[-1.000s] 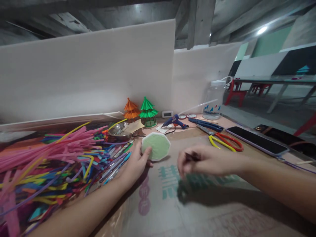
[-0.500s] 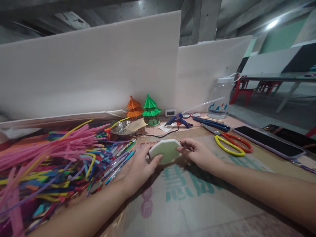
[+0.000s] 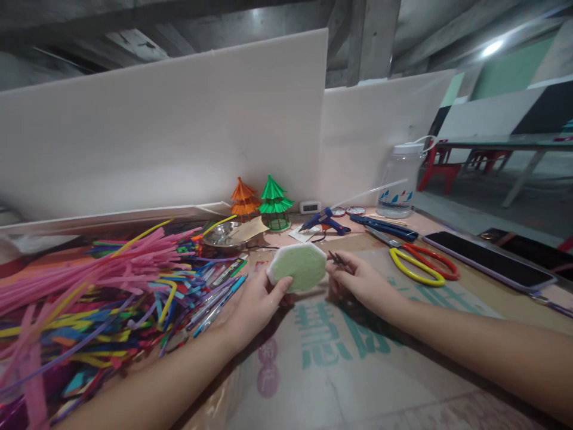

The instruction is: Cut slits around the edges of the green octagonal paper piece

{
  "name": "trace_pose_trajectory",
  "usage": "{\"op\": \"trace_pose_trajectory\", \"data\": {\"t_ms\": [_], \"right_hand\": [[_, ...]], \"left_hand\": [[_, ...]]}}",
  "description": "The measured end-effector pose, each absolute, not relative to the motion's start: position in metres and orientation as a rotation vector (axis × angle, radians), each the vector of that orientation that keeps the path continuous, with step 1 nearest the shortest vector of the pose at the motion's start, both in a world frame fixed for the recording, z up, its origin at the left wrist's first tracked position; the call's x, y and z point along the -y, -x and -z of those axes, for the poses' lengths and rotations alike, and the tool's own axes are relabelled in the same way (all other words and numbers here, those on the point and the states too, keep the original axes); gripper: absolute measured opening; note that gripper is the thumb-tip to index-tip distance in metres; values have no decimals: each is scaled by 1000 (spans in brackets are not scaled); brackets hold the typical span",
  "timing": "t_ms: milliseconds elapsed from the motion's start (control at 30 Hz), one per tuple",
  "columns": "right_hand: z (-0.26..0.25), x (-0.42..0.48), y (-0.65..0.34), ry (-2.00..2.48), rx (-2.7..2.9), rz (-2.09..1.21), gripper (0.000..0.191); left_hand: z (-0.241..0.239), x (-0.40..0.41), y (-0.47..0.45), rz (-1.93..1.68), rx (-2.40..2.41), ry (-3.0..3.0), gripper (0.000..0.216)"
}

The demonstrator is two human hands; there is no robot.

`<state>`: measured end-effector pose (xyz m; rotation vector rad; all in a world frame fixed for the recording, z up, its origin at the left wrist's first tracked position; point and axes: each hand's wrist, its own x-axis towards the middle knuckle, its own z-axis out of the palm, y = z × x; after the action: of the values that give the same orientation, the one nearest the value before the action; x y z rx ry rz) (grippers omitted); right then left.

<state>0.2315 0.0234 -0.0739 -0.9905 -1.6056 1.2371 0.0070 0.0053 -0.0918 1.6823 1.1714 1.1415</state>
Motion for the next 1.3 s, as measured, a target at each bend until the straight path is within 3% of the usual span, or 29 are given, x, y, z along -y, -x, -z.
{"op": "trace_pose_trajectory", "data": {"t_ms": [400,567,667,800,1000,1300], "right_hand": [[78,-24,-236,1026,1838,-920,25],[81,-26,-235,999,1842,-952,26],[80,-25,-237,987,1817,-965,37],[75,-25,-245,945,1815,-749,49],[75,-34,-255,982,1925,-416,38],[57,-27,-257,927,2139,-222,34]], "left_hand": [[96,-8,-3,-1203,-1214,-1896,28],[93,-8,-6,-1229,-1186,-1837,26],[95,-10,-6,-1222,-1185,-1802,28],[104,-16,1,-1246,-1263,-1827,32],[104,-17,4,-1243,-1287,-1919,28],[104,-9,4,-1228,-1342,-1947,34]]}}
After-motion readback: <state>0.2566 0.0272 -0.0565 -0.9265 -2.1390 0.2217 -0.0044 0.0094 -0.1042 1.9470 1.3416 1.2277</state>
